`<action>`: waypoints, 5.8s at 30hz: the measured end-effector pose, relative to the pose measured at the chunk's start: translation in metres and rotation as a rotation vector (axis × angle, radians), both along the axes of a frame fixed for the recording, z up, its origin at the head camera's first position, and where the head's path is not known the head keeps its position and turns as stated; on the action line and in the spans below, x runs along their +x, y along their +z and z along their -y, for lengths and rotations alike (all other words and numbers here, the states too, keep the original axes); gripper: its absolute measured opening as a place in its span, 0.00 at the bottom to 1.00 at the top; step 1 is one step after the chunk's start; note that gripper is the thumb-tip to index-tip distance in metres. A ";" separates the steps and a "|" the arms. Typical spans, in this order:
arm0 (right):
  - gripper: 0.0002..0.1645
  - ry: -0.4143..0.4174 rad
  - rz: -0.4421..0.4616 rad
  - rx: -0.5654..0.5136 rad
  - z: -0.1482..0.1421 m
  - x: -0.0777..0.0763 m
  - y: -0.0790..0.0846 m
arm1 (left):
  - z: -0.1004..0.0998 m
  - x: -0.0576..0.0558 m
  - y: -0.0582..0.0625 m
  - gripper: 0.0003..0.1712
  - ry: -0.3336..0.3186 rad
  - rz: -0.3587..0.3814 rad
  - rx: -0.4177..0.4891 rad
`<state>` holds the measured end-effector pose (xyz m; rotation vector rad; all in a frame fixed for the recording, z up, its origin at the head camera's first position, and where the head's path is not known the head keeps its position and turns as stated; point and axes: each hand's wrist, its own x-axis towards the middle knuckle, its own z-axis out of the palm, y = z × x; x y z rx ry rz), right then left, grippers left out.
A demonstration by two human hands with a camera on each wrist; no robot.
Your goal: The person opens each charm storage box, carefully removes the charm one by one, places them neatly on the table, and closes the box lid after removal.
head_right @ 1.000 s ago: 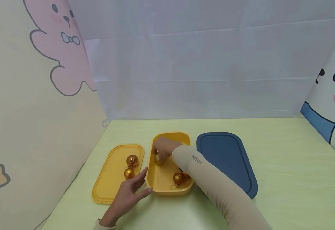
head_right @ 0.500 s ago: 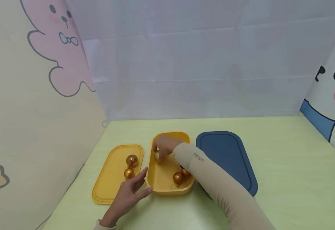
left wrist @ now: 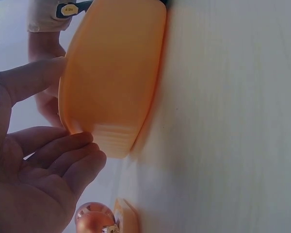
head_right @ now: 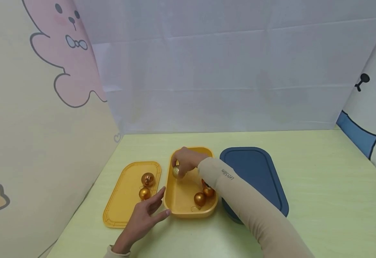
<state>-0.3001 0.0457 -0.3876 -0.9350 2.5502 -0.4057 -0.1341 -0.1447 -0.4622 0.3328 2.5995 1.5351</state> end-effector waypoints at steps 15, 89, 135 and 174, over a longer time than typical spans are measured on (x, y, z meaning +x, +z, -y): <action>0.22 0.034 -0.012 -0.062 -0.001 0.001 0.026 | 0.001 -0.002 0.001 0.42 0.010 0.023 -0.008; 0.21 0.184 -0.110 -0.060 0.142 0.046 0.006 | 0.002 0.005 -0.002 0.31 0.036 -0.025 0.099; 0.20 0.175 -0.053 -0.243 0.065 0.023 0.057 | -0.002 -0.001 0.002 0.41 0.014 -0.004 0.060; 0.15 0.001 -0.021 0.217 -0.043 0.028 -0.005 | -0.003 0.011 0.002 0.42 0.084 -0.021 0.090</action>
